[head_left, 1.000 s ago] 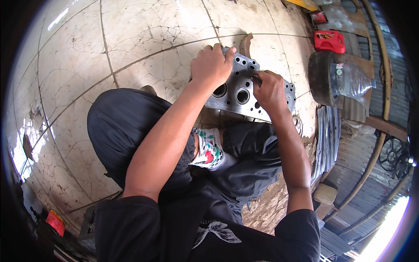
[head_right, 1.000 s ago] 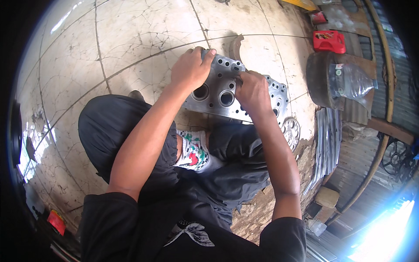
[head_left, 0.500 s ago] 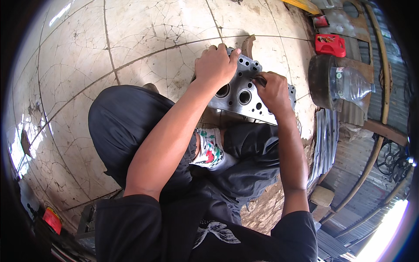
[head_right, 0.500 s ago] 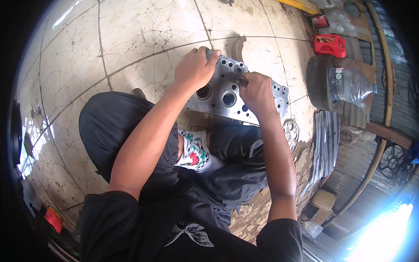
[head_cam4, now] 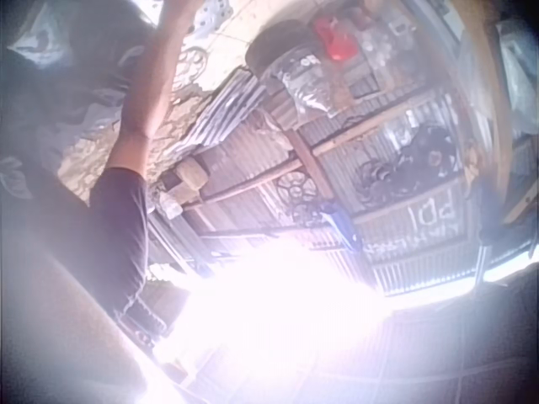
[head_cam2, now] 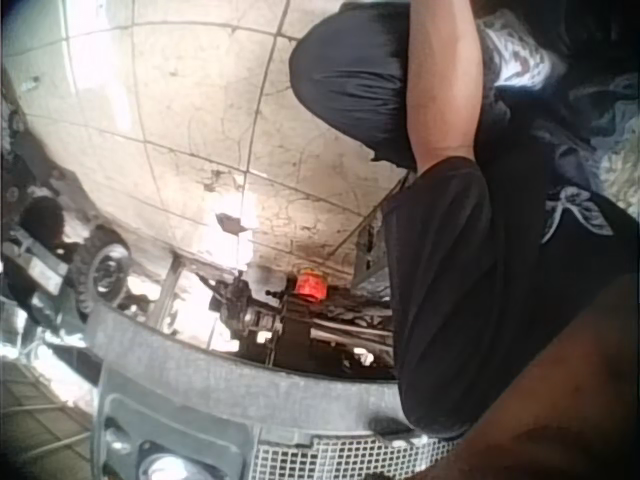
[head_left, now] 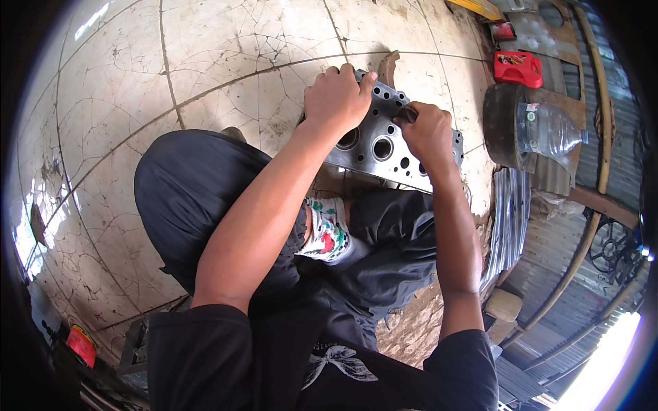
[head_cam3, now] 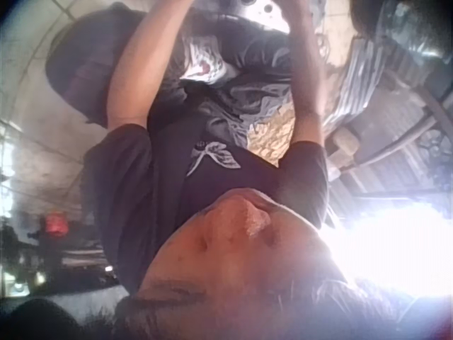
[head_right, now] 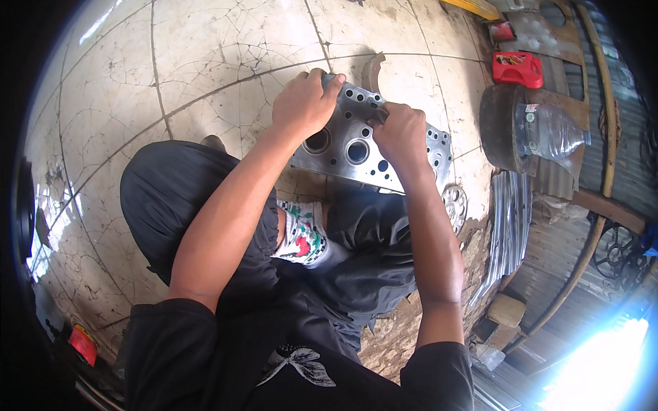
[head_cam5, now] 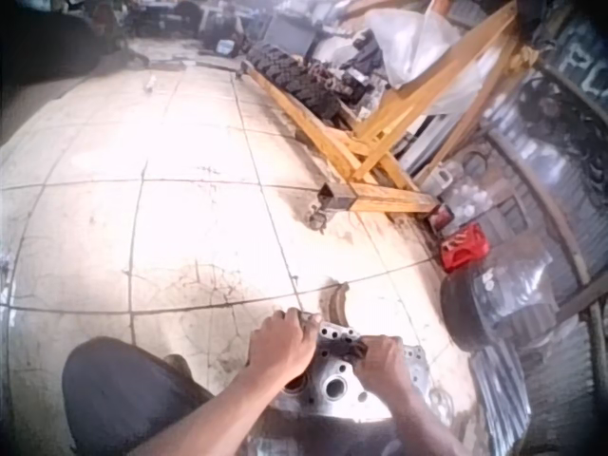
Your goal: The person sits on the floor and scrubs a metal engine cylinder head with a small abrasive pad, repeatedly rubbing the surface and holes. The person rotates the part to access different areas and continues scrubbing until the end of the clip.
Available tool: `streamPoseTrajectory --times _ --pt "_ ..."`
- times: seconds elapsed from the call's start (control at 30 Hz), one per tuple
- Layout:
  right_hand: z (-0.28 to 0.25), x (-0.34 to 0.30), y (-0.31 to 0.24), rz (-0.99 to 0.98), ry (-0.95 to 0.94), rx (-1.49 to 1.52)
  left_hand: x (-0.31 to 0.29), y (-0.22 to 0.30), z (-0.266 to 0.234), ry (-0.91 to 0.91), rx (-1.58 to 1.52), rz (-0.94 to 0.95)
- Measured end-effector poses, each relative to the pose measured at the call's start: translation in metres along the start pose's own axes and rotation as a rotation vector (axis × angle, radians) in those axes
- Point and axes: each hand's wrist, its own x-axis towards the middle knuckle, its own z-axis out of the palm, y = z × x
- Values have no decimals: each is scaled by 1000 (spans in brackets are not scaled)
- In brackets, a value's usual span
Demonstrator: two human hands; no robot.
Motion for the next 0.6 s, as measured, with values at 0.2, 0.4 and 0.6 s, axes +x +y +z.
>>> streamPoseTrajectory --times 0.2,0.4,0.6 --pt "-8 1 4 67 -51 29 -1 0 -2 11 -12 -3" --pt "-9 14 2 124 -142 -30 -1 1 -2 -4 -7 -10" --pt "-13 13 -3 145 -179 -91 -1 2 -2 -12 -16 -7"
